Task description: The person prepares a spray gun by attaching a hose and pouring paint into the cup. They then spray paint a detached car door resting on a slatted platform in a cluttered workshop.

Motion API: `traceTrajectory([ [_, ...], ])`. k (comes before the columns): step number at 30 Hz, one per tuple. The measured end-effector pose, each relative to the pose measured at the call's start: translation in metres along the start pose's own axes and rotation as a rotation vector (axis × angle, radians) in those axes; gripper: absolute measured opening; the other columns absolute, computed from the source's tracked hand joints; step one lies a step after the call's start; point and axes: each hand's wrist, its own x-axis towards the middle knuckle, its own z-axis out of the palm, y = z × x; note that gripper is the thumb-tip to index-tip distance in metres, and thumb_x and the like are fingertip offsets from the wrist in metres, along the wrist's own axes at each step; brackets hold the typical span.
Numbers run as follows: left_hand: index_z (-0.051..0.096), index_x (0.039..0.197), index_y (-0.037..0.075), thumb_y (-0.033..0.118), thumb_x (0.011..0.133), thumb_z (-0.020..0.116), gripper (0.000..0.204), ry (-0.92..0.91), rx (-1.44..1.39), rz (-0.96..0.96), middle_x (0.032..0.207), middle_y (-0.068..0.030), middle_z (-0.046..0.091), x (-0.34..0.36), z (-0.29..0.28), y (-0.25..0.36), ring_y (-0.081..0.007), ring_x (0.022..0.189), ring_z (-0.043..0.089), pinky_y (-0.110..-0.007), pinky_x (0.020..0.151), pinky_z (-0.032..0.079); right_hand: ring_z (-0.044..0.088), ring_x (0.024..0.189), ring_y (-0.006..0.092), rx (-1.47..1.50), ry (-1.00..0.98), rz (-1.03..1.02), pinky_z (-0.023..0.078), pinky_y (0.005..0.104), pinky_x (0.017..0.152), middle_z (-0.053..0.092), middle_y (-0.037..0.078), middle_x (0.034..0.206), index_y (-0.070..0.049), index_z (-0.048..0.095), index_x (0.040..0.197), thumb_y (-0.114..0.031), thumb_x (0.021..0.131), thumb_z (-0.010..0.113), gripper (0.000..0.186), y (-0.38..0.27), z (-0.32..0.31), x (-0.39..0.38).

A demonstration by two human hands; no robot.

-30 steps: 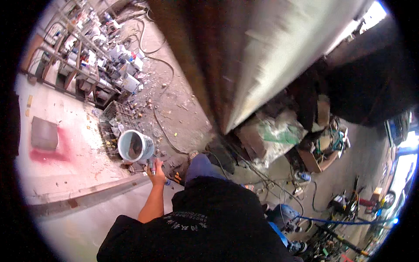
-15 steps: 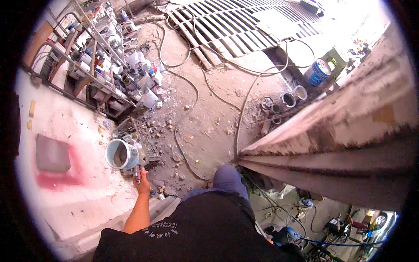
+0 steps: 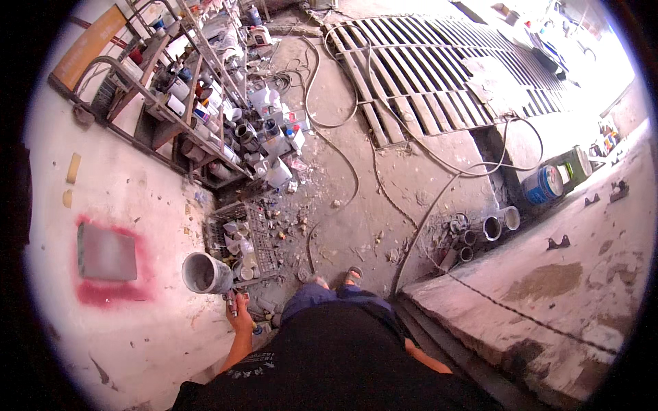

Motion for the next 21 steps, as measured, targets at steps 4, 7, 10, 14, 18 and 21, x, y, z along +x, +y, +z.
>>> traceTrajectory([
  [4,0.056,0.109,-0.006,0.019,0.090,0.064,0.032,0.150,-0.095,-0.158,0.095,-0.0112,0.063,0.030,0.002,-0.029,-0.0169,0.074,0.061,-0.030,0.068,0.052,0.065,0.091,0.0352,0.011,0.022,-0.032,0.051,0.0416,0.078,0.068,0.019,0.099,-0.001,0.068,0.097,-0.030,0.083,0.054,0.035,-0.064,-0.016,0.025],
  [7,0.057,0.102,-0.004,0.021,0.090,0.065,0.029,0.012,-0.030,-0.249,0.090,-0.0105,0.063,0.068,0.027,-0.024,-0.0156,0.071,0.060,-0.029,0.066,0.052,0.066,0.091,0.0349,-0.009,0.030,0.003,0.051,0.0413,0.078,0.069,0.018,0.099,-0.001,0.068,0.098,-0.030,0.084,0.054,0.036,-0.089,-0.023,0.036],
  [10,0.056,0.101,-0.005,0.024,0.089,0.067,0.033,0.065,-0.009,-0.255,0.084,-0.0102,0.062,0.116,0.070,-0.023,-0.0158,0.071,0.059,-0.030,0.067,0.052,0.066,0.091,0.0346,-0.065,0.000,0.042,0.051,0.0410,0.078,0.069,0.018,0.099,-0.001,0.068,0.098,-0.030,0.084,0.054,0.036,-0.105,-0.019,0.053],
  [14,0.055,0.101,-0.005,0.025,0.088,0.068,0.034,0.191,-0.102,-0.330,0.081,-0.0094,0.062,0.192,0.155,0.004,-0.0143,0.071,0.058,-0.030,0.067,0.051,0.066,0.091,0.0343,-0.192,-0.034,0.060,0.051,0.0406,0.078,0.069,0.018,0.100,-0.001,0.068,0.099,-0.030,0.084,0.054,0.036,-0.134,-0.017,0.076],
  [18,0.056,0.101,0.001,0.026,0.087,0.069,0.032,-0.106,-0.220,-0.226,0.083,-0.0056,0.061,0.277,0.229,0.034,-0.0120,0.071,0.057,-0.028,0.069,0.050,0.067,0.089,0.0292,-0.153,0.040,0.033,0.051,0.0376,0.080,0.070,0.016,0.099,0.000,0.068,0.103,-0.027,0.085,0.055,0.034,-0.176,-0.038,0.116],
  [21,0.056,0.100,0.002,0.027,0.087,0.070,0.031,-0.116,-0.213,-0.219,0.085,-0.0047,0.061,0.332,0.263,0.061,-0.0123,0.072,0.057,-0.027,0.069,0.051,0.065,0.080,0.0268,0.030,0.125,0.134,0.051,0.0381,0.075,0.070,0.014,0.090,-0.002,0.069,0.103,-0.022,0.086,0.057,0.028,-0.276,-0.055,0.124],
])
